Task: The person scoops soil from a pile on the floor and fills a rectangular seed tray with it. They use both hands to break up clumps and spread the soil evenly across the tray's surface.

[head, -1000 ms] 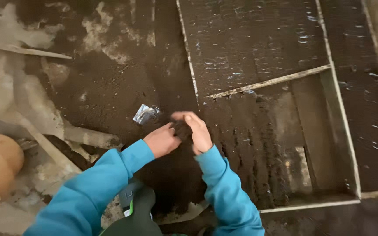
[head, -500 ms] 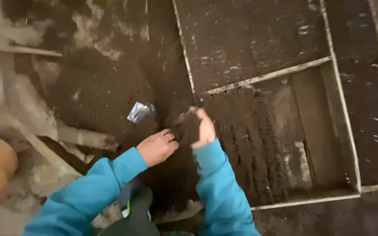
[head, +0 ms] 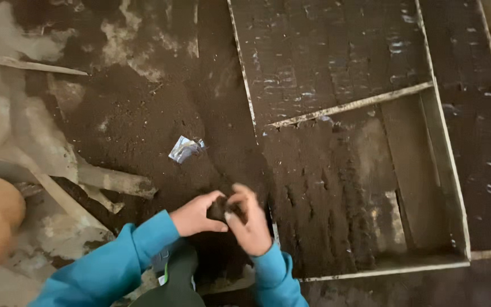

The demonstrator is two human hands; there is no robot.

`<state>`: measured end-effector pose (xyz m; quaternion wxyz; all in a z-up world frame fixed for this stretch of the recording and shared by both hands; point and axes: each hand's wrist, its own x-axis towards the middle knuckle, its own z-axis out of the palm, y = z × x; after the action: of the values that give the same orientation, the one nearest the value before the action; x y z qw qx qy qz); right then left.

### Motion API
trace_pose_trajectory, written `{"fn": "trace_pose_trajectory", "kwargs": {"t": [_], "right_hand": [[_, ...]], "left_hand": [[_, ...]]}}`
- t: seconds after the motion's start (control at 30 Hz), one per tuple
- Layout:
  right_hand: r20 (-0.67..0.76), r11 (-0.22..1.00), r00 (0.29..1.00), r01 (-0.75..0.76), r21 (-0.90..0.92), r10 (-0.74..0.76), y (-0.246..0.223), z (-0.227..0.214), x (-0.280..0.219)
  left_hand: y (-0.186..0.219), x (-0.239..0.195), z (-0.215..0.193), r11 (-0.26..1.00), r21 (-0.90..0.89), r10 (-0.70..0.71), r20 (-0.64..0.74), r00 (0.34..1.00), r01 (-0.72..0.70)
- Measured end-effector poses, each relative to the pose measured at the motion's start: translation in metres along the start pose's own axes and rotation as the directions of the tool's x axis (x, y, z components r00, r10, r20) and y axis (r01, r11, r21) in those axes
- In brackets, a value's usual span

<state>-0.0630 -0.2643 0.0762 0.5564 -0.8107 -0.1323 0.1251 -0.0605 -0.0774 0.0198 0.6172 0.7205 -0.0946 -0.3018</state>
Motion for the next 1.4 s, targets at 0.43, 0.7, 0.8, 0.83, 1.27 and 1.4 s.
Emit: {"fn": "trace_pose_trajectory", "kwargs": {"t": [0.43,0.7,0.8,0.83,1.27,1.4], "right_hand": [[-0.107,0.952,0.99,0.054,-0.302,-0.091,0.082,0.012,0.023],[-0.024,0.995,0.998,-0.054,-0.081,0.052,0.015,0.006,0.018],[0.015,0.976,0.997,0.071,-0.206,-0.07,0.005,0.007,-0.002],[0.01,0.976,0.998,0.07,-0.205,-0.069,0.009,0.005,0.0],[-0.123,0.307,0.984,-0.157,-0.939,0.128,0.162,-0.298,0.175],[-0.147,0.267,0.943,-0.23,-0.936,0.299,0.269,-0.327,0.202]], "left_hand": [[-0.059,0.011,0.022,0.976,0.156,-0.112,-0.251,0.962,0.154],[-0.066,0.017,0.019,0.957,0.102,-0.259,-0.127,0.957,0.273],[-0.017,0.007,0.011,0.985,-0.037,-0.17,-0.066,0.983,0.168],[0.01,0.003,0.006,0.985,-0.034,-0.169,-0.062,0.984,0.167],[0.009,0.006,-0.084,0.58,0.704,0.109,-0.565,0.818,0.409],[-0.013,0.02,-0.094,0.698,0.6,0.08,-0.608,0.79,0.391]]}}
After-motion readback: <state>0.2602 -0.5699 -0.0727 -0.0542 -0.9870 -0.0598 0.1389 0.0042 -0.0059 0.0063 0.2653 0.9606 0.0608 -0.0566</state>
